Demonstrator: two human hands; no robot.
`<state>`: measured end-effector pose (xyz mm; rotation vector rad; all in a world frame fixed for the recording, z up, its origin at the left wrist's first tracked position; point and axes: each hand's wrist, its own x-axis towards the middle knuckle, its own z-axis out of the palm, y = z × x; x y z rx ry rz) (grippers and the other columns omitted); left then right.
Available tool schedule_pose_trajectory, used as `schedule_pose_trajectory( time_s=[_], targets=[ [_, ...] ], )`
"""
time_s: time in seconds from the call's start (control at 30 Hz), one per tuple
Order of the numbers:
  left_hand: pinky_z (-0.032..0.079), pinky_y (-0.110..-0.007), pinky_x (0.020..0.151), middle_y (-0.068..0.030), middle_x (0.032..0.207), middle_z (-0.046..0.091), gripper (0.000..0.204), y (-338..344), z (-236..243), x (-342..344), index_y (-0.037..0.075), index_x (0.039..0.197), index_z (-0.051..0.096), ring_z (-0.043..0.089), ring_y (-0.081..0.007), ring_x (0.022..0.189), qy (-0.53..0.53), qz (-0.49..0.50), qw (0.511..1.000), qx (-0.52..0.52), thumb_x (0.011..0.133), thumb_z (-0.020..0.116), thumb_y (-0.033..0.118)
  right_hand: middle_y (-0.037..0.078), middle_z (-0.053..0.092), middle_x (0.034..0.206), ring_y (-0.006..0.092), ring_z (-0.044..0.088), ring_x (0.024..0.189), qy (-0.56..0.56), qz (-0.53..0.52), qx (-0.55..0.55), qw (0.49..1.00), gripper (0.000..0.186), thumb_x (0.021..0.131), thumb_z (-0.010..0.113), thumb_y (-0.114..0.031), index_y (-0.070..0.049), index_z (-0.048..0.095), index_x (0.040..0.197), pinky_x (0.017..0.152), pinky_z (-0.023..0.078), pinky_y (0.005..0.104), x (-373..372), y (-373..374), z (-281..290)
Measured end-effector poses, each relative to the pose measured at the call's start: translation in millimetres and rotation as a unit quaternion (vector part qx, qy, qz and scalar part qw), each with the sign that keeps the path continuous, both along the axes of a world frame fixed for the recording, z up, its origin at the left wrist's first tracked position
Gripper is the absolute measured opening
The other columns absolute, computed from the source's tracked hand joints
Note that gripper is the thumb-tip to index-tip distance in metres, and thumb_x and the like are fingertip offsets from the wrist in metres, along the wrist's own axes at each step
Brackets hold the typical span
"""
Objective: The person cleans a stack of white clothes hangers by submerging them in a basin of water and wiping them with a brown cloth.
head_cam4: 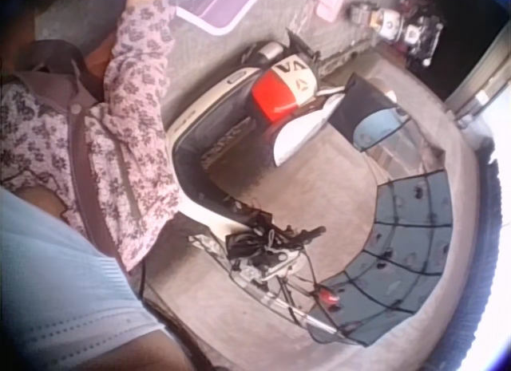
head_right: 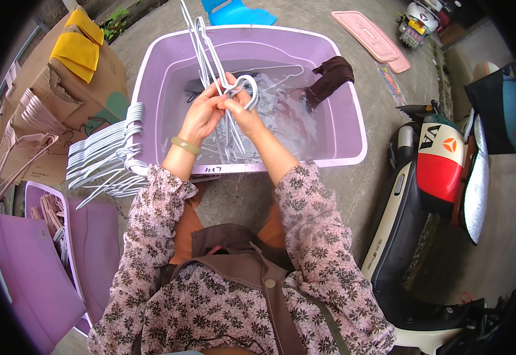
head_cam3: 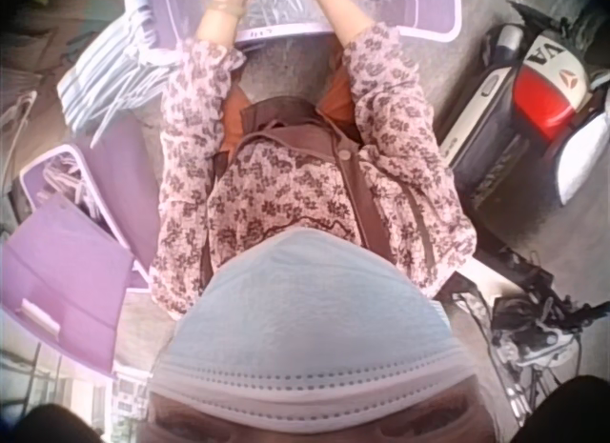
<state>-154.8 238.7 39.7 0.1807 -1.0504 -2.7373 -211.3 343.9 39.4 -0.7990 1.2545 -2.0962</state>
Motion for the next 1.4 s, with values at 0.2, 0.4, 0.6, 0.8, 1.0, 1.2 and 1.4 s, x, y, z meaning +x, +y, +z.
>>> schedule_pose_trajectory(
  time_s=[0.2,0.4,0.6,0.8,1.0,1.2,1.4],
  targets=[
    [0.049,-0.034,0.078,-0.0089,0.11,0.053,0.042,8,19,12,0.003,0.124,0.042,0.056,-0.0146,0.09,-0.078,0.001,0.996,-0.05,0.083,0.045,-0.006,0.003,0.058,0.096,0.0091,0.055,0.077,-0.067,-0.133,0.022,0.989,0.033,0.084,0.059,-0.019,-0.002,0.053,0.112,0.063,0.044,0.0219,-14,-3,10],
    [0.032,-0.026,0.047,-0.0057,0.073,0.046,0.02,-24,19,20,0.003,0.102,0.047,0.036,-0.0119,0.051,-0.049,0.065,0.993,0.08,0.083,0.042,0.002,0.01,0.061,0.089,0.013,0.054,0.056,-0.15,-0.317,-0.026,0.936,0.026,0.084,0.05,-0.009,-0.004,0.048,0.11,0.046,0.042,0.0229,-58,8,11],
    [0.016,-0.023,0.038,0.0024,0.055,0.028,0.029,-20,28,18,0.012,0.072,0.034,0.019,-0.0068,0.042,-0.106,0.146,0.984,-0.012,0.096,0.033,0.028,0.015,0.06,0.087,0.0129,0.046,0.049,-0.243,-0.315,-0.101,0.912,0.022,0.088,0.039,-0.01,-0.005,0.044,0.109,0.044,0.037,0.0244,-69,29,13],
    [0.012,-0.024,0.035,0.0033,0.051,0.024,0.027,-41,17,20,0.012,0.071,0.035,0.016,-0.0067,0.039,-0.156,0.183,0.97,-0.016,0.095,0.036,0.026,0.013,0.058,0.085,0.0122,0.044,0.052,-0.221,-0.381,-0.21,0.873,0.02,0.092,0.036,-0.015,-0.008,0.044,0.108,0.046,0.037,0.0229,-76,50,36],
    [0.016,-0.023,0.034,-0.0003,0.057,0.036,0.019,-42,4,22,0.01,0.078,0.036,0.021,-0.0063,0.038,-0.249,0.154,0.954,-0.07,0.092,0.043,0.022,0.011,0.057,0.087,0.0128,0.045,0.054,-0.254,-0.399,-0.237,0.848,0.02,0.092,0.034,-0.016,-0.01,0.043,0.109,0.047,0.035,0.0259,-92,68,28],
    [0.029,-0.023,0.037,-0.0059,0.074,0.047,0.011,-30,2,24,0.007,0.09,0.04,0.034,-0.0084,0.045,-0.25,0.125,0.949,-0.147,0.089,0.047,0.016,0.003,0.056,0.082,0.0117,0.043,0.053,-0.39,-0.378,-0.247,0.803,0.017,0.093,0.037,-0.022,-0.01,0.047,0.097,0.046,0.032,0.0264,-98,75,31],
    [0.042,-0.026,0.047,-0.013,0.081,0.059,0.017,-25,1,27,-0.001,0.094,0.052,0.051,-0.0166,0.057,-0.241,0.07,0.966,-0.062,0.091,0.042,0.013,-0.001,0.055,0.081,0.0102,0.043,0.057,-0.425,-0.391,-0.244,0.779,0.02,0.093,0.037,-0.026,-0.012,0.051,0.092,0.048,0.032,0.026,-105,77,27]
  ],
)
